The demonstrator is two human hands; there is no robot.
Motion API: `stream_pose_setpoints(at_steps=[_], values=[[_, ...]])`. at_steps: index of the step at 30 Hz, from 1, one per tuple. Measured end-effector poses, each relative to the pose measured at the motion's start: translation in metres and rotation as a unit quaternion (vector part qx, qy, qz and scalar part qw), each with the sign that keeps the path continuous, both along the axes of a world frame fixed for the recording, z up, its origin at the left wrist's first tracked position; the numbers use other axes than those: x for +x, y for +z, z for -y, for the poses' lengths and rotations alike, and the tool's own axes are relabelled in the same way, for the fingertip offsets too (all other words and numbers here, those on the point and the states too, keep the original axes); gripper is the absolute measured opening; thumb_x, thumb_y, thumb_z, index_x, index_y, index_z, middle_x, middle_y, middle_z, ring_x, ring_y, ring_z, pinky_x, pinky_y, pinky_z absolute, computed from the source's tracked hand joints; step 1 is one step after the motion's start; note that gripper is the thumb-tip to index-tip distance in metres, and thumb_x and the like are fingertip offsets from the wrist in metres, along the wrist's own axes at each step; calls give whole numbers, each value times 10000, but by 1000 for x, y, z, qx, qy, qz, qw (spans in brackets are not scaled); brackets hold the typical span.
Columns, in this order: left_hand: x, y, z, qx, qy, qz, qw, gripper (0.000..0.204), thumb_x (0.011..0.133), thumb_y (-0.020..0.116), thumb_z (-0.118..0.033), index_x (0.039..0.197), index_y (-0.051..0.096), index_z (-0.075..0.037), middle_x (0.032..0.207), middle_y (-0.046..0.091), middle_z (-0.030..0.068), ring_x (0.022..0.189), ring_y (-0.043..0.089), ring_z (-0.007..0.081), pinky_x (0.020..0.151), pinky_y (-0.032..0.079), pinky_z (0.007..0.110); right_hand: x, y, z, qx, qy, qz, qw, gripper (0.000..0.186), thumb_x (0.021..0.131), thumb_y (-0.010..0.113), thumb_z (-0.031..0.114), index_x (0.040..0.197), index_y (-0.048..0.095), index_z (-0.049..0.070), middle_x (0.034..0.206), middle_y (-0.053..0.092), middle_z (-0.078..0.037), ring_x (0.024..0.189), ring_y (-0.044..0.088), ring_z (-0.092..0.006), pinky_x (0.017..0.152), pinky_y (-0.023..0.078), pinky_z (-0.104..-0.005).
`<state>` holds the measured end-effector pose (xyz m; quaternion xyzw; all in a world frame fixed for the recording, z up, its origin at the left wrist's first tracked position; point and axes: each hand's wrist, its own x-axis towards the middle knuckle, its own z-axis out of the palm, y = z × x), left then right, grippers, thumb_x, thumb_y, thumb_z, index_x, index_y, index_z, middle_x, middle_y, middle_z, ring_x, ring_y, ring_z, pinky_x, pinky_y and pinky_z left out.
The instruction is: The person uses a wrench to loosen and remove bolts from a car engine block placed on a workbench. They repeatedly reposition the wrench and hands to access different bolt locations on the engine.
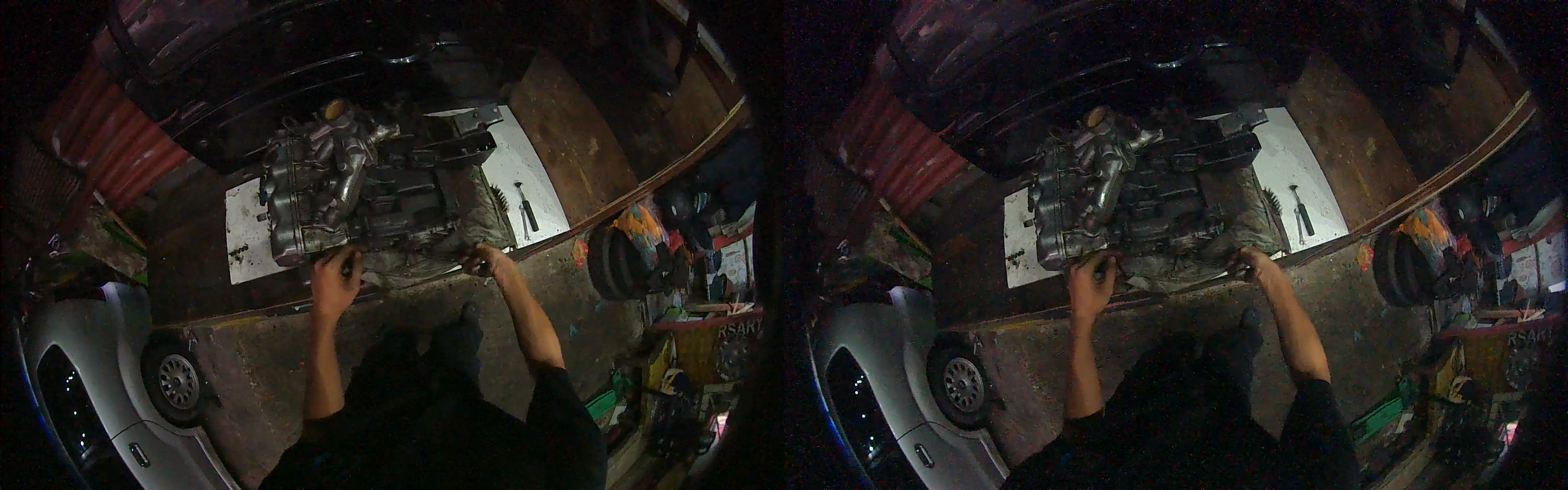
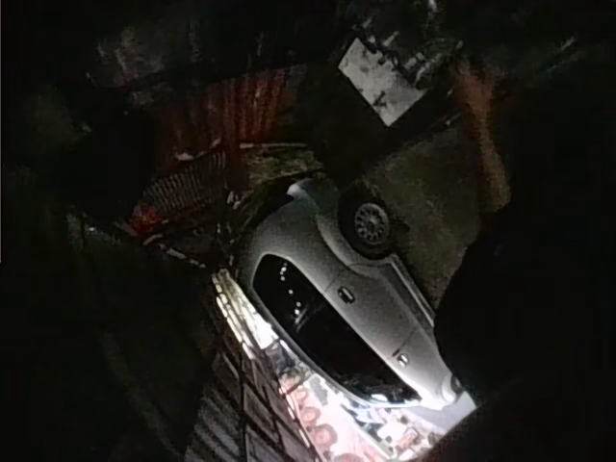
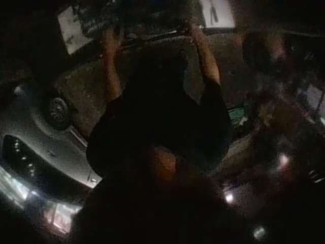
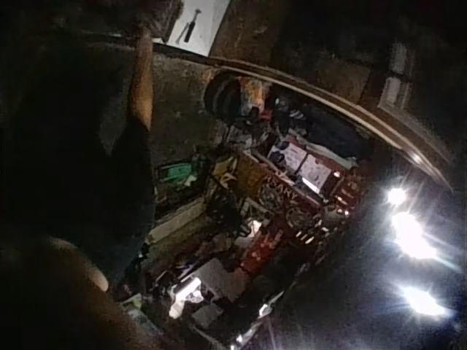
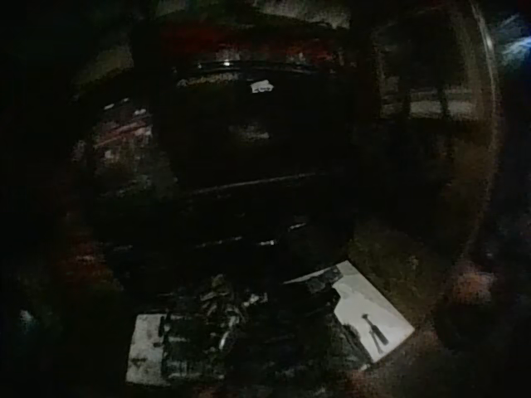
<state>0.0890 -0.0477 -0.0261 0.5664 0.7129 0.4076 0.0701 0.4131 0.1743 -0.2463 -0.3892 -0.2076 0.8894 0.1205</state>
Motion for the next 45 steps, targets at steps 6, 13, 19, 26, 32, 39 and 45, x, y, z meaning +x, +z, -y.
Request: stream_pose_setpoints(at_steps=[6, 13, 19, 26, 32, 39, 45], values=[[6, 7, 0, -17, 13, 19, 1000, 159, 802, 580, -171, 918, 644, -83, 810, 648, 134, 727, 619, 314, 659, 481, 380, -58, 106, 66, -129, -256, 6, 958, 119, 802, 518, 149, 816, 501, 32, 742, 508, -89, 579, 442, -178, 480, 342, -279], [-1, -5, 2, -26, 14, 20, 999, 166, 805, 574, -176, 917, 643, -74, 829, 644, 148, 756, 613, 329, 688, 471, 380, -110, 16, 99, -123, -249, -146, 950, 300, 720, 620, 257, 975, 576, 106, 849, 577, -95, 716, 521, -252, 602, 421, -361], [6, 15, 2, -63, 5, 97, 993, 140, 822, 549, -137, 898, 632, -53, 872, 641, 148, 827, 602, 332, 739, 462, 363, -168, -52, 143, 55, -156, 35, 986, 484, 764, 616, 347, 1169, 507, 106, 1001, 603, -77, 911, 569, -251, 748, 459, -381], [-1, -1, 2, -19, 3, 79, 997, 129, 823, 545, -111, 894, 633, -50, 833, 638, 144, 775, 617, 321, 698, 469, 352, -171, -75, 157, 504, -124, 242, 820, 357, 779, 613, 300, 1021, 587, 38, 878, 635, -134, 857, 600, -281, 737, 459, -392], [-6, -5, 1, -21, 4, 86, 996, 132, 817, 561, -121, 893, 634, -41, 828, 638, 154, 769, 620, 322, 689, 477, 364, -130, -100, 153, 605, -24, 347, 716, 411, 728, 614, 66, 1116, 500, -6, 775, 597, -174, 689, 584, -353, 575, 475, -395], [-4, -4, 1, 13, -1, 43, 999, 137, 816, 567, -124, 899, 634, -39, 824, 639, 157, 760, 622, 321, 684, 479, 367, -70, -33, 152, 625, 44, 360, 692, 360, 773, 575, 113, 1105, 524, -16, 833, 602, -213, 727, 596, -348, 627, 471, -415], [1, 7, -1, 4, -11, 49, 999, 159, 819, 569, -167, 926, 640, -74, 842, 647, 135, 759, 621, 300, 692, 475, 364, -48, -4, 164, 305, -110, 147, 935, 357, 812, 550, 169, 1148, 524, 52, 865, 571, -46, 782, 546, -182, 641, 440, -328]])
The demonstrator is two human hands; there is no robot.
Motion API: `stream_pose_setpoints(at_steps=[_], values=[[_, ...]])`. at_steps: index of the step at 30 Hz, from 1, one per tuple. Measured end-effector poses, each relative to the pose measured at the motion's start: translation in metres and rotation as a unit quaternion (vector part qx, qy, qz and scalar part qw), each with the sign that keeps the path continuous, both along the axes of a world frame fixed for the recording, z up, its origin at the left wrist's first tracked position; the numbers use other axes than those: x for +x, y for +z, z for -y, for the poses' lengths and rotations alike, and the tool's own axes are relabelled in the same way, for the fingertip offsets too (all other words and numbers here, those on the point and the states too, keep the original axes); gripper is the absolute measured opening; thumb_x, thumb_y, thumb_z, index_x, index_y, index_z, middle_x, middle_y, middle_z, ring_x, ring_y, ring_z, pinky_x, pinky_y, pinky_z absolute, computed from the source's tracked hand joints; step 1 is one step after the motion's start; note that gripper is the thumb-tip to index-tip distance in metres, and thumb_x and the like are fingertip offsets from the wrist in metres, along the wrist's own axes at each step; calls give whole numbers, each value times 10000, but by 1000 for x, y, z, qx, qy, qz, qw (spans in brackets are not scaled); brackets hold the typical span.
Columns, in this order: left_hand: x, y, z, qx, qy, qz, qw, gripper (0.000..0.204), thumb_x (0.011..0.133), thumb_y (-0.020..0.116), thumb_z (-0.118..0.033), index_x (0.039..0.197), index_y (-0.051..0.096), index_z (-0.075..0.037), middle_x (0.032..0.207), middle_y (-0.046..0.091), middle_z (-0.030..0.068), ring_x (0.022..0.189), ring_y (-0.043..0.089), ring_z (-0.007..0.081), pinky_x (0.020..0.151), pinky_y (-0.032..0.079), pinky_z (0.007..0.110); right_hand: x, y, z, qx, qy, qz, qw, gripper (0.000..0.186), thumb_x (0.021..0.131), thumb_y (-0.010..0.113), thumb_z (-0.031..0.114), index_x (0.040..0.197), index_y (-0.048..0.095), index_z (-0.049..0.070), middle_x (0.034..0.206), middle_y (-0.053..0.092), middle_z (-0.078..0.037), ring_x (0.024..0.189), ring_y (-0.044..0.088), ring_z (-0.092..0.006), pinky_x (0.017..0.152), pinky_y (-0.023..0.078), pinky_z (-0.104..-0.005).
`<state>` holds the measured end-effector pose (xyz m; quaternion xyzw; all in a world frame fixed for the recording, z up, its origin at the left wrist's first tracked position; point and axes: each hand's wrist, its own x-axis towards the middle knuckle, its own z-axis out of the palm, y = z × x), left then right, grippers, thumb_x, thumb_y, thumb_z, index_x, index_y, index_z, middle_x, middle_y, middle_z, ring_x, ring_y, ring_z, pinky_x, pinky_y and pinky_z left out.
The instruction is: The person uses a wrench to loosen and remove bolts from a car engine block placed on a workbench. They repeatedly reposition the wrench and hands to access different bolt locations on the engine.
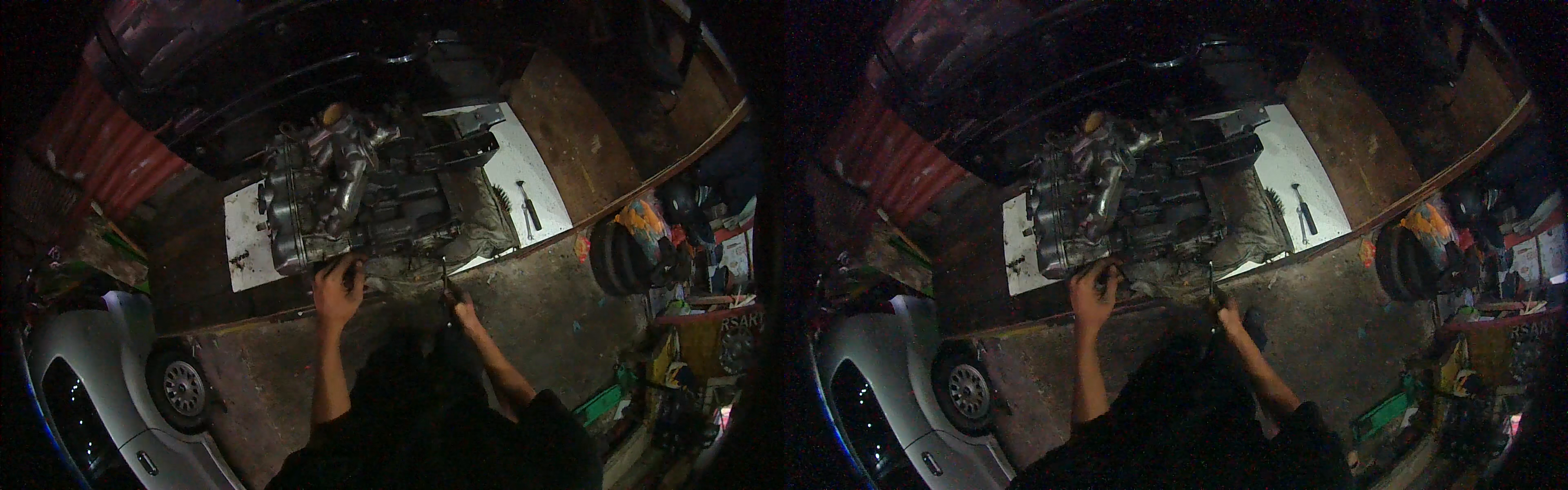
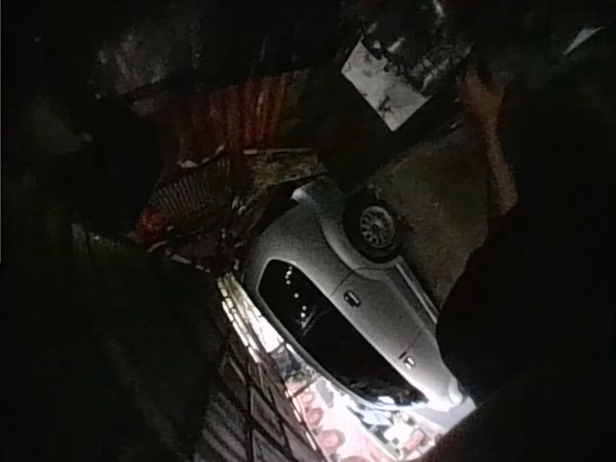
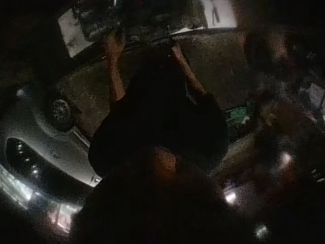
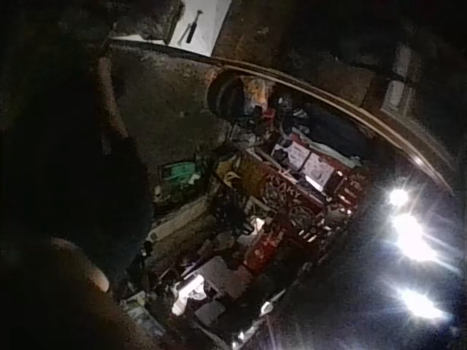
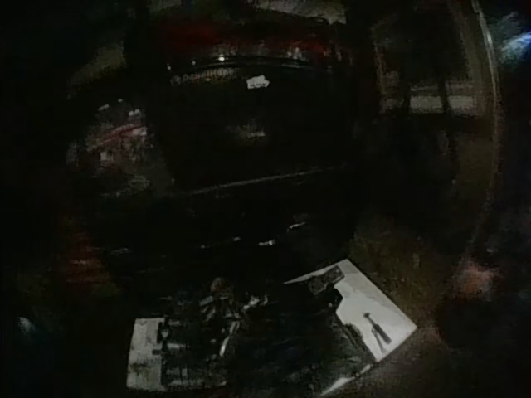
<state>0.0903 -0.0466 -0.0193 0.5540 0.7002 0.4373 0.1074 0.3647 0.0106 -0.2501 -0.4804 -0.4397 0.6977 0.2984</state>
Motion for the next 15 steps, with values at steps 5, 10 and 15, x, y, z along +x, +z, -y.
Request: stream_pose_setpoints(at_steps=[5, 10, 15], values=[[-8, -30, 4, 12, 34, -88, 995, 165, 814, 572, -189, 931, 642, -96, 841, 650, 122, 770, 621, 293, 696, 474, 349, -13, 102, -21, -262, -73, 18, 962, 270, 846, 538, 202, 1069, 547, 51, 812, 544, -19, 592, 458, -112, 539, 418, -261], [-2, -4, 2, 1, 9, -6, 1000, 166, 809, 574, -181, 924, 639, -82, 847, 651, 121, 773, 622, 293, 710, 481, 355, 3, 31, -36, -325, -186, -262, 890, 311, 833, 594, 277, 1028, 546, 40, 807, 549, -38, 544, 419, -117, 474, 399, -230], [-5, -11, 2, -11, 13, 3, 1000, 159, 808, 570, -171, 916, 638, -75, 822, 649, 123, 758, 619, 303, 713, 481, 364, 9, 31, -48, -301, -148, -313, 888, 349, 847, 569, 277, 1021, 531, -23, 805, 545, -90, 542, 424, -119, 439, 366, -190]])
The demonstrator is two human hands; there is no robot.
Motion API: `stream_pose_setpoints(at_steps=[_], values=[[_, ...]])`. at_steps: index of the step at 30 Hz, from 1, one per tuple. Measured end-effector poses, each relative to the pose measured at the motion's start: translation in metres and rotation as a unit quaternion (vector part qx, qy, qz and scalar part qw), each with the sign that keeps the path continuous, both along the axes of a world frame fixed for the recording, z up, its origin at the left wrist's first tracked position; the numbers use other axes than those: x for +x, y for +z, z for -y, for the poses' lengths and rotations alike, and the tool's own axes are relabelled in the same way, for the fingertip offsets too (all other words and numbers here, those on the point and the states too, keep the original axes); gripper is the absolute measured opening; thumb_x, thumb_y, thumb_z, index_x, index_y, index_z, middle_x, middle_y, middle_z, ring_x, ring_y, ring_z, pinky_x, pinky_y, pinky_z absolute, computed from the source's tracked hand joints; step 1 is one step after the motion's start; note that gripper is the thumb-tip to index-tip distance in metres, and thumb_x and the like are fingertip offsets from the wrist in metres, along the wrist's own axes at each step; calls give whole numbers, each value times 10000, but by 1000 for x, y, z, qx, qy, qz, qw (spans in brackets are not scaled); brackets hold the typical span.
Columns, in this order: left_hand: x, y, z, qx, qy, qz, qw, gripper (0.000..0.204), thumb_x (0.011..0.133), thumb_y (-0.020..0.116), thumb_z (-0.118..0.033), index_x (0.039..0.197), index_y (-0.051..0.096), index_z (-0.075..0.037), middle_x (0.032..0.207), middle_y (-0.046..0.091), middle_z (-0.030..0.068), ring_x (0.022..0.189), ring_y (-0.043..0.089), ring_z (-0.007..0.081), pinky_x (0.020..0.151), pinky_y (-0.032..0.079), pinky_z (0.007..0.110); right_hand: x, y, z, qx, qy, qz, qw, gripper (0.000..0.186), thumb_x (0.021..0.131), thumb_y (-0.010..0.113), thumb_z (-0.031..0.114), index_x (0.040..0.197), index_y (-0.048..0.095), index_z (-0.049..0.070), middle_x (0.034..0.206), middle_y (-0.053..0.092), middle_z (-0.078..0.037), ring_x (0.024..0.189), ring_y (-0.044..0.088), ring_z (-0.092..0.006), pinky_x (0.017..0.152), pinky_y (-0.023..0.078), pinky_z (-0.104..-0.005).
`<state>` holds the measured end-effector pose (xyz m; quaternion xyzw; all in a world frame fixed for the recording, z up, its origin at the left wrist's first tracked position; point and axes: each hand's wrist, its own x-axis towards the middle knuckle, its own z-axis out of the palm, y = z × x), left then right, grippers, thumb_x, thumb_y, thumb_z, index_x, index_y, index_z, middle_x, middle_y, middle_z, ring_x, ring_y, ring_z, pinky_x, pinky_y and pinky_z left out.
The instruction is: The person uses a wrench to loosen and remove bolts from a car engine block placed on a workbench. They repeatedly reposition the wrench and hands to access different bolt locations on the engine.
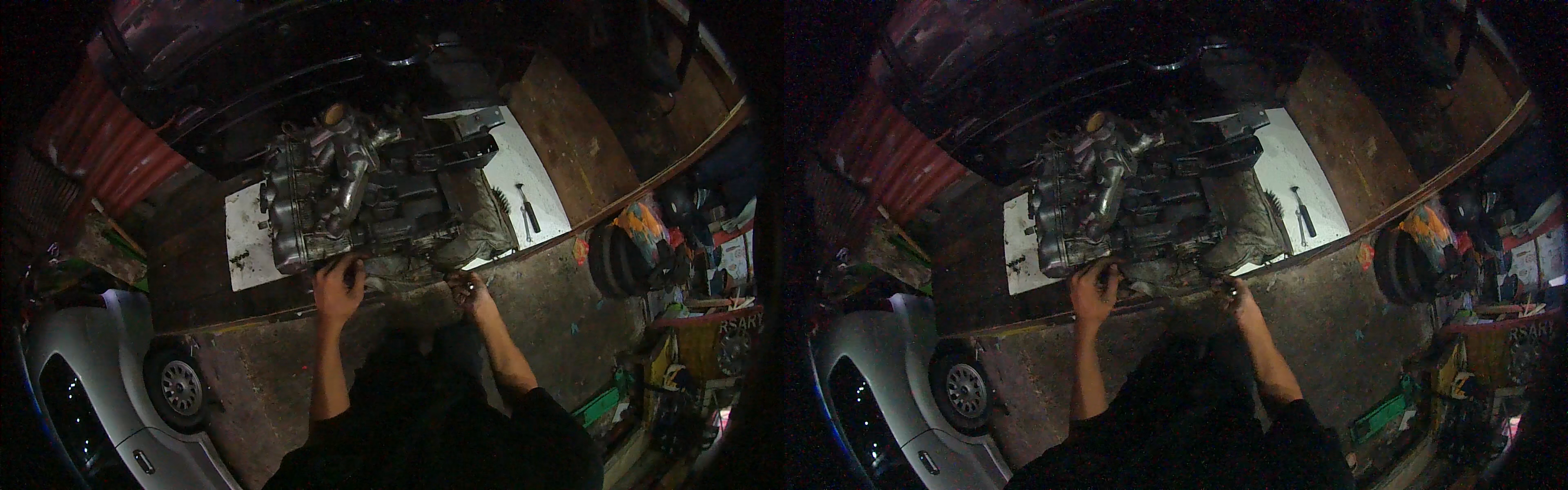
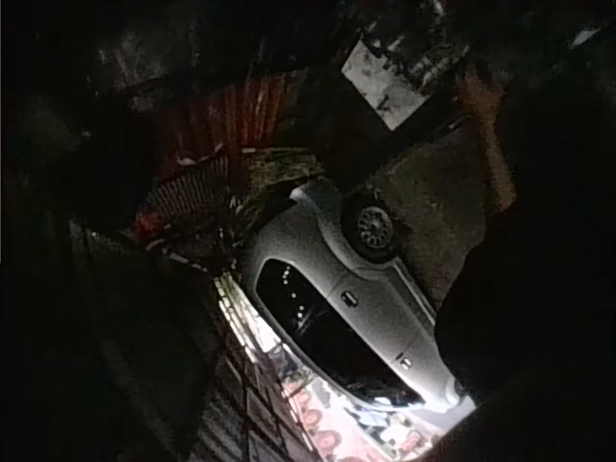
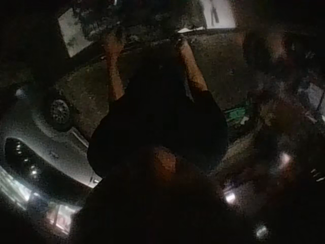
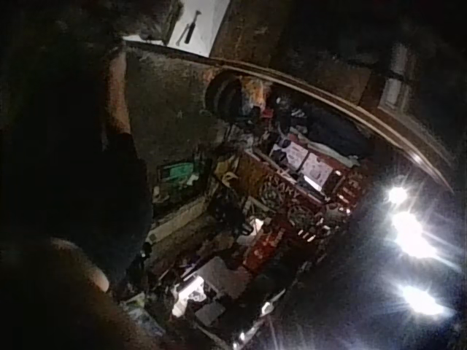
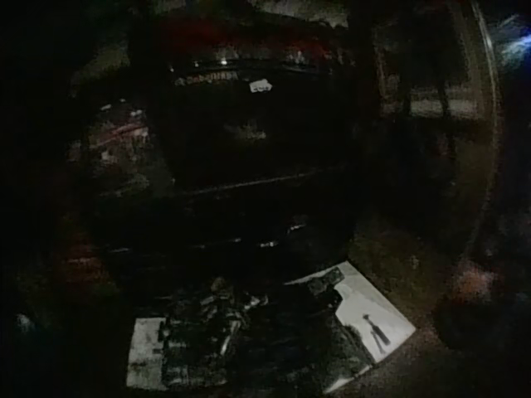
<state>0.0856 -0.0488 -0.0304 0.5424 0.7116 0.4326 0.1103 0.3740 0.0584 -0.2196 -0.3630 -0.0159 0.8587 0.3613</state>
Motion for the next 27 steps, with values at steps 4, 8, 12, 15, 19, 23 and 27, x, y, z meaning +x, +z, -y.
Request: stream_pose_setpoints(at_steps=[4, 8, 12, 15, 19, 23, 27], values=[[-1, -1, -1, -5, -8, -31, 999, 147, 813, 560, -161, 906, 637, -79, 818, 649, 120, 768, 617, 310, 714, 480, 368, -1, 7, -8, -64, -63, -83, 992, 355, 883, 498, 255, 995, 512, -82, 785, 533, -125, 494, 396, -117, 408, 339, -186], [1, 3, -2, 11, -13, -25, 1000, 145, 820, 553, -169, 903, 637, -84, 812, 647, 122, 755, 615, 316, 698, 479, 377, -4, 12, -15, -119, -88, -116, 982, 312, 885, 473, 222, 923, 524, -84, 775, 530, -147, 471, 381, -115, 396, 329, -184], [1, 3, -1, 7, -17, -15, 1000, 142, 817, 556, -167, 901, 636, -84, 810, 644, 128, 745, 616, 319, 682, 478, 380, -7, 19, -17, -114, -58, -111, 986, 262, 869, 476, 182, 878, 534, -73, 774, 539, -156, 439, 347, -109, 377, 319, -183], [3, 7, 1, 12, -1, -58, 998, 137, 815, 556, -158, 900, 635, -86, 810, 643, 128, 746, 617, 316, 679, 478, 375, -11, 27, -19, -129, -64, -80, 986, 206, 853, 483, 152, 850, 525, -50, 776, 532, -149, 430, 331, -109, 366, 317, -187], [2, 6, -1, 7, -7, -21, 1000, 129, 809, 562, -141, 901, 632, -83, 800, 641, 125, 736, 620, 310, 675, 479, 366, 0, 8, -35, -170, -33, -150, 974, 141, 837, 479, 117, 778, 467, -11, 734, 481, -113, 434, 320, -109, 358, 312, -189], [3, 6, -2, 39, -11, 29, 999, 121, 801, 573, -123, 895, 632, -74, 789, 637, 129, 713, 618, 308, 653, 481, 358, -3, 18, -35, -173, -56, -226, 957, 152, 843, 485, 101, 836, 534, -43, 704, 509, -104, 411, 343, -110, 370, 358, -209], [2, 2, -3, 24, -12, 35, 999, 126, 796, 581, -122, 887, 636, -54, 788, 635, 139, 707, 617, 308, 635, 480, 354, -5, 2, -49, -176, -99, -167, 965, 139, 863, 462, 98, 833, 504, -30, 689, 470, -90, 433, 353, -131, 364, 313, -201]])
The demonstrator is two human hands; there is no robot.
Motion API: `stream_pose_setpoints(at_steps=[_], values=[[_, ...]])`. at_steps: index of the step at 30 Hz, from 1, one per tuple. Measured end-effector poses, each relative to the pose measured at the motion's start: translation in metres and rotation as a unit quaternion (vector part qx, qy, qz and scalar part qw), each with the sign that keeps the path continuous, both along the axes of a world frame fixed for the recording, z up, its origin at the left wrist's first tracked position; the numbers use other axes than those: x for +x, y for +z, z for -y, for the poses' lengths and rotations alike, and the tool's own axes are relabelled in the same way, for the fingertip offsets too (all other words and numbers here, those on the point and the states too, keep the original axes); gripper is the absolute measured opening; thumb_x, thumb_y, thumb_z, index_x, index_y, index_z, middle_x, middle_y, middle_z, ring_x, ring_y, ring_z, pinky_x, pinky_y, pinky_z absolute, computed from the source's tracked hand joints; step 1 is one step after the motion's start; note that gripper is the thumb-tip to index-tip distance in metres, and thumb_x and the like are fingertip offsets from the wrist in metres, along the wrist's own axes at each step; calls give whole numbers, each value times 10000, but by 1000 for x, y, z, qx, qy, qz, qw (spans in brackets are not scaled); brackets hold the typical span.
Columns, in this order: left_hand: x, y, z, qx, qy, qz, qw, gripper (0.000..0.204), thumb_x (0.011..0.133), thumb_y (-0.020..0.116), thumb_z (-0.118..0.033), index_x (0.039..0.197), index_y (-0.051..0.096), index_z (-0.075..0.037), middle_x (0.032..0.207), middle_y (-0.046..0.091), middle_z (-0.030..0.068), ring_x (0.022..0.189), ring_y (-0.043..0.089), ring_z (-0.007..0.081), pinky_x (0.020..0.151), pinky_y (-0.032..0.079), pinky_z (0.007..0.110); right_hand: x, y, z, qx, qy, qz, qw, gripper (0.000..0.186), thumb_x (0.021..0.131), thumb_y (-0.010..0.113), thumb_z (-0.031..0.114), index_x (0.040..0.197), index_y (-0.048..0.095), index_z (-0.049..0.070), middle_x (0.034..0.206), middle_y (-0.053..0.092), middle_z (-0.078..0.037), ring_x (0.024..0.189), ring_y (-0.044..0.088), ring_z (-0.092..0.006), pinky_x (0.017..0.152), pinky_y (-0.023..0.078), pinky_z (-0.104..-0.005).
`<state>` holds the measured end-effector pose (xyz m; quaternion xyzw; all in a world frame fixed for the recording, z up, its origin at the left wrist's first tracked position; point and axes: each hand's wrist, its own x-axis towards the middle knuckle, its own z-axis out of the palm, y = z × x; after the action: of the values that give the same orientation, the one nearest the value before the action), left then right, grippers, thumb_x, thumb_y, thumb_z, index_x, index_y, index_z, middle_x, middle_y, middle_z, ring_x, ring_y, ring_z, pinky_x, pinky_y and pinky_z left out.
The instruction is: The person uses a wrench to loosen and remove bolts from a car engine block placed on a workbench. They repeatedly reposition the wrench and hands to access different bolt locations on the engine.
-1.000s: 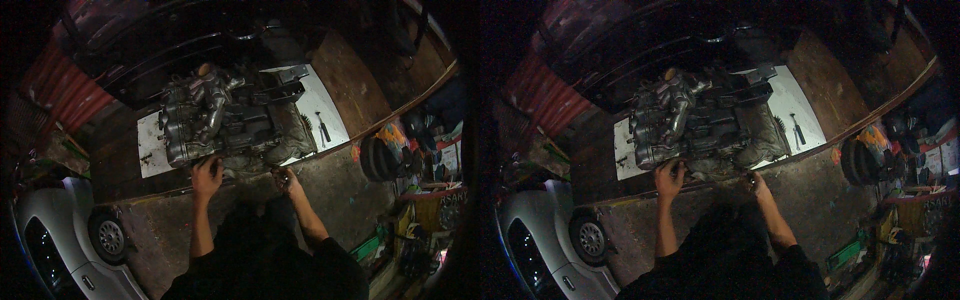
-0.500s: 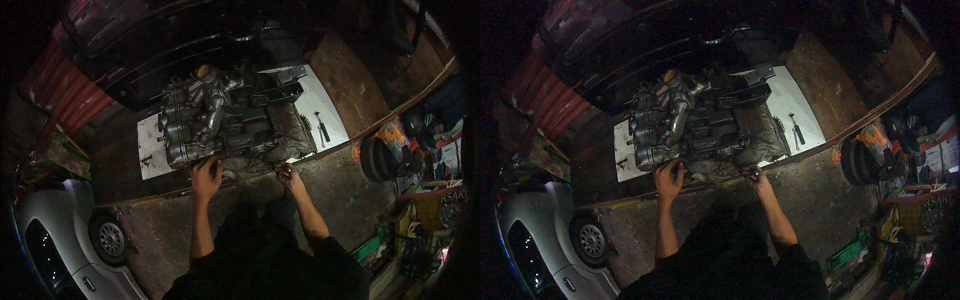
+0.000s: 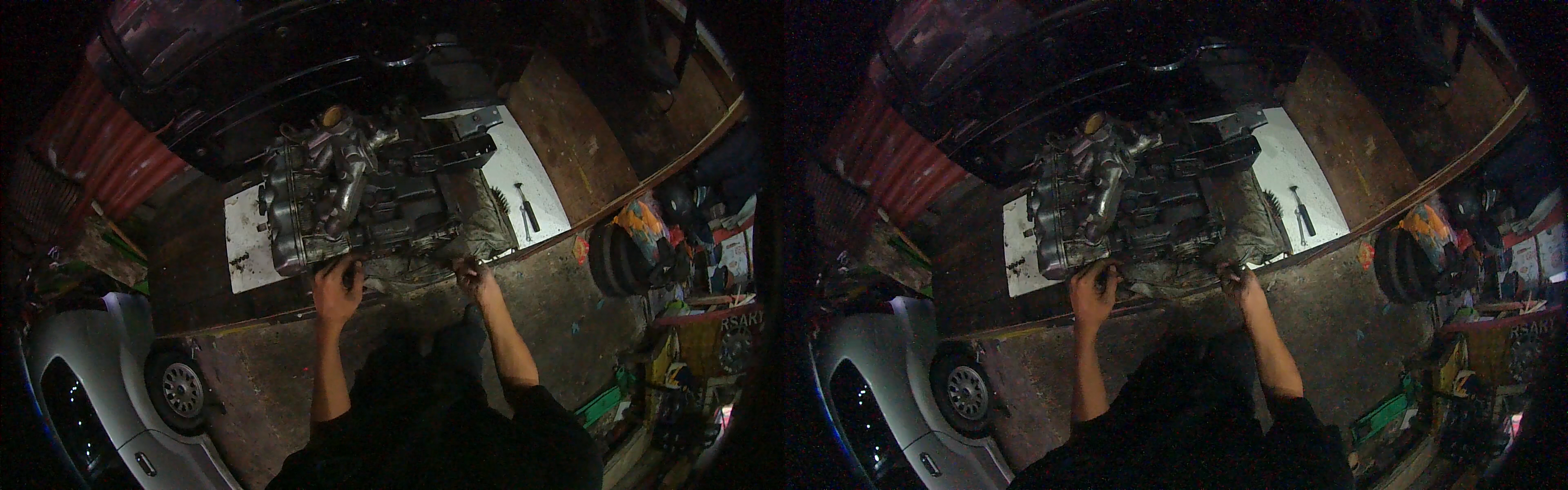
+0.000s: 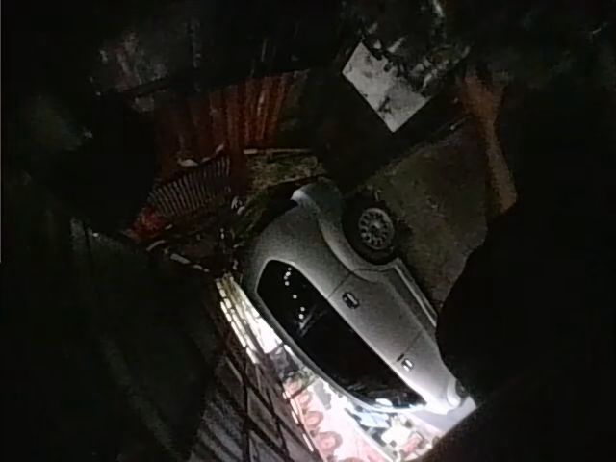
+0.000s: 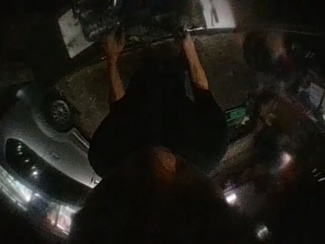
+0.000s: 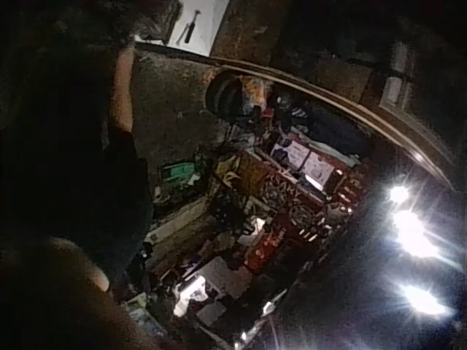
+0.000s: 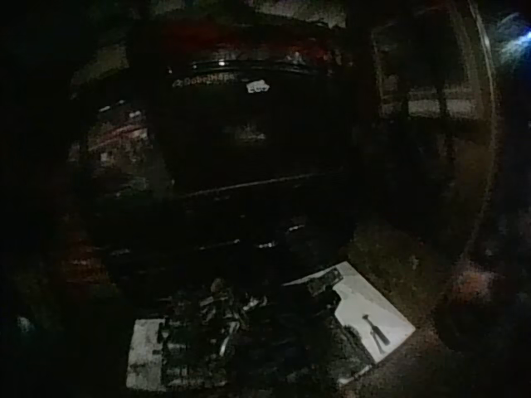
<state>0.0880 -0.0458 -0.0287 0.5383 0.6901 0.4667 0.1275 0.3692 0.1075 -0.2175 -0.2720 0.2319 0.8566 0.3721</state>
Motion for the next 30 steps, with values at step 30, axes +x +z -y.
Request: stream_pose_setpoints(at_steps=[30], values=[[-2, -3, 9, -11, 39, -72, 997, 148, 817, 567, -187, 914, 636, -98, 844, 646, 108, 759, 613, 318, 676, 484, 382, -104, -28, 91, 292, 223, 316, 875, 320, 845, 596, 321, 1028, 575, 60, 846, 579, -28, 701, 549, -166, 577, 464, -302]])
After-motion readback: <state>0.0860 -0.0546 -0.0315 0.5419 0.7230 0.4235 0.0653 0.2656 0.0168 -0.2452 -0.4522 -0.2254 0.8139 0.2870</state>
